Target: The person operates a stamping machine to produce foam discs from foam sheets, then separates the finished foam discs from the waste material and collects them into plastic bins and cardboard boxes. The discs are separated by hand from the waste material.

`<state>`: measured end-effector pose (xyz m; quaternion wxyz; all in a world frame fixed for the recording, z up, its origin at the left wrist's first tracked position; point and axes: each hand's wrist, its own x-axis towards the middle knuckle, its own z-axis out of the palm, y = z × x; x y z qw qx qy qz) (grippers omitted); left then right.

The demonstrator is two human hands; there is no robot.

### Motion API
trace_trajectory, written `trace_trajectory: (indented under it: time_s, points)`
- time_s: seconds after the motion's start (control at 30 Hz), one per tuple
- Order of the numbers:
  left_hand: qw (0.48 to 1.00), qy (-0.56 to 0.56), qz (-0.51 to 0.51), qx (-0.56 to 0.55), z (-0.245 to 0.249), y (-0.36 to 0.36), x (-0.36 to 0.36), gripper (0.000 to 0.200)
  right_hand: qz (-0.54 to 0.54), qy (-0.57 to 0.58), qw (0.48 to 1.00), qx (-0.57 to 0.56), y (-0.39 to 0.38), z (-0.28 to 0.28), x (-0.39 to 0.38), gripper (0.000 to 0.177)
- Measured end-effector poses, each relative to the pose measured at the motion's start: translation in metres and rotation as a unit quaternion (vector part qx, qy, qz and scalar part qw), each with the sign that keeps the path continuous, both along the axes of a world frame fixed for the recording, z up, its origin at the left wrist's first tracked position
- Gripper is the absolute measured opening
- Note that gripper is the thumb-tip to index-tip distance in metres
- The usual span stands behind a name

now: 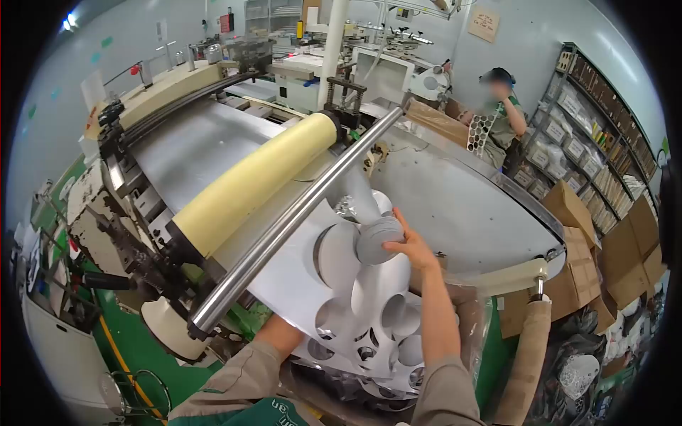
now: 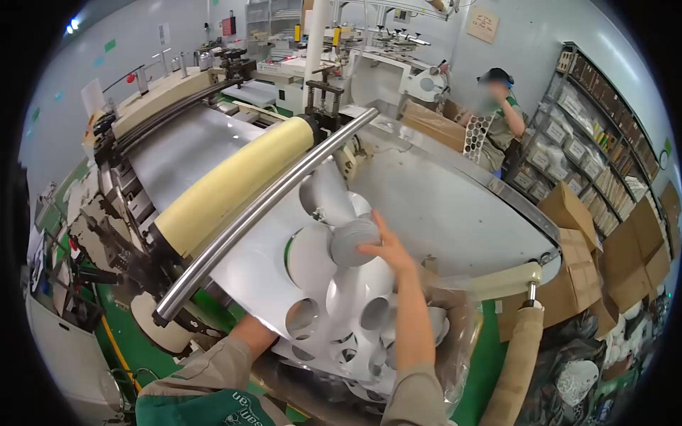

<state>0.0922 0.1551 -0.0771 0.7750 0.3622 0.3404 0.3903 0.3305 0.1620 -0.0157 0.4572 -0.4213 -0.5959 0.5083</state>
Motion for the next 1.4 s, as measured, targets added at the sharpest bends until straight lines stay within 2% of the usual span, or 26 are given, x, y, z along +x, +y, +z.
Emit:
trace_trajectory:
  time_s: [0.03, 0.07, 0.1, 0.17, 0.23, 0.27, 0.33, 0.4, 0.47, 0.5, 0.57, 0.63, 0.7, 0.77, 0.83, 0.87, 0.9, 0.93, 0.97, 1.03, 1.07, 1.13, 1.23, 1.3, 1.33, 1.4]
  points:
    - [1.000, -0.005, 0.003, -0.002, 0.000, -0.001, 0.002, 0.046, 0.024, -0.024, 0.999, 0.036, 0.007, 0.007, -0.001, 0.060]
    - [1.000, -0.011, 0.007, -0.004, 0.001, -0.003, 0.004, 0.046, 0.087, -0.116, 0.989, 0.037, 0.009, 0.020, 0.008, 0.056]
    - [1.000, -0.018, 0.007, -0.004, 0.004, -0.003, 0.006, 0.046, 0.122, -0.117, 0.985, 0.040, -0.001, 0.041, 0.004, 0.046]
    - [0.999, -0.043, 0.015, -0.005, 0.012, 0.001, 0.018, 0.045, 0.099, -0.174, 0.976, 0.080, -0.013, 0.045, 0.013, 0.037]
    - [0.997, -0.077, 0.032, -0.005, 0.020, 0.005, 0.027, 0.045, -0.002, -0.290, 0.941, 0.174, -0.037, 0.042, 0.024, 0.035]
    - [0.994, -0.098, 0.046, -0.013, 0.022, 0.003, 0.029, 0.045, -0.054, -0.300, 0.942, 0.143, -0.051, 0.038, 0.028, 0.033]
    - [0.987, -0.127, 0.084, -0.047, 0.015, -0.024, 0.024, 0.044, -0.156, -0.243, 0.950, 0.123, -0.092, 0.021, 0.047, 0.031]
    - [0.974, -0.148, 0.140, -0.102, 0.002, -0.064, 0.010, 0.044, -0.279, -0.054, 0.959, 0.022, -0.134, -0.020, 0.075, 0.031]
    - [0.948, -0.157, 0.221, -0.169, -0.011, -0.102, -0.004, 0.044, -0.335, 0.175, 0.926, -0.009, -0.184, -0.065, 0.099, 0.034]
    - [0.933, -0.160, 0.258, -0.195, -0.013, -0.119, -0.010, 0.044, -0.364, 0.237, 0.901, -0.013, -0.207, -0.087, 0.108, 0.040]
    - [0.933, -0.158, 0.281, -0.161, -0.012, -0.149, -0.025, 0.043, -0.418, 0.271, 0.862, -0.090, -0.254, -0.098, 0.106, 0.043]
    - [0.956, -0.169, 0.240, -0.013, 0.001, -0.176, -0.038, 0.049, -0.436, 0.285, 0.844, -0.129, -0.290, -0.129, 0.113, 0.040]
    - [0.956, -0.195, 0.217, -0.027, 0.018, -0.195, -0.043, 0.049, -0.384, 0.007, 0.900, -0.206, -0.308, -0.145, 0.118, 0.040]
    - [0.968, 0.045, 0.244, 0.018, 0.023, -0.195, -0.026, 0.045, -0.302, 0.021, 0.944, -0.136, -0.292, -0.106, 0.084, 0.041]
    - [0.957, 0.025, 0.287, -0.018, 0.002, -0.183, -0.023, 0.035, -0.212, 0.066, 0.965, -0.140, -0.264, -0.043, 0.035, 0.042]
    - [0.961, 0.010, 0.275, -0.013, 0.006, -0.186, -0.022, 0.034, -0.152, 0.038, 0.982, -0.104, -0.246, -0.030, 0.016, 0.041]
    - [0.965, -0.005, 0.262, -0.007, 0.012, -0.188, -0.020, 0.034, -0.119, 0.005, 0.983, -0.142, -0.228, -0.029, 0.000, 0.041]
    - [0.968, -0.021, 0.250, 0.002, 0.016, -0.189, -0.019, 0.033, -0.065, 0.063, 0.992, -0.085, -0.209, -0.013, -0.030, 0.041]
    - [0.974, 0.047, 0.221, 0.014, 0.001, -0.187, -0.021, 0.037, -0.008, 0.118, 0.993, -0.029, -0.197, -0.001, -0.056, 0.042]
    - [0.961, -0.116, 0.249, -0.027, 0.013, -0.194, -0.018, 0.044, 0.013, 0.050, 0.997, -0.055, -0.189, -0.012, -0.074, 0.044]
    - [0.964, -0.126, 0.228, -0.052, 0.019, -0.195, -0.024, 0.046, 0.024, 0.018, 0.997, -0.069, -0.183, -0.021, -0.082, 0.045]
    - [0.966, -0.153, 0.183, -0.103, 0.031, -0.192, -0.032, 0.049, -0.107, 0.153, 0.974, -0.127, -0.201, -0.068, -0.073, 0.046]
    - [0.920, 0.073, 0.383, 0.031, 0.051, -0.183, -0.038, 0.043, -0.211, 0.400, 0.870, -0.199, -0.238, -0.084, -0.035, 0.047]
    - [0.913, 0.005, 0.401, 0.071, 0.045, -0.173, -0.048, 0.037, -0.205, 0.390, 0.884, -0.157, -0.244, -0.063, -0.026, 0.049]
    - [0.930, 0.015, 0.364, 0.055, 0.017, -0.165, -0.057, 0.030, -0.187, 0.349, 0.909, -0.131, -0.237, -0.050, -0.032, 0.051]
    - [0.948, 0.019, 0.316, 0.025, 0.025, -0.181, -0.045, 0.026, -0.117, 0.307, 0.935, -0.135, -0.219, -0.017, -0.056, 0.054]
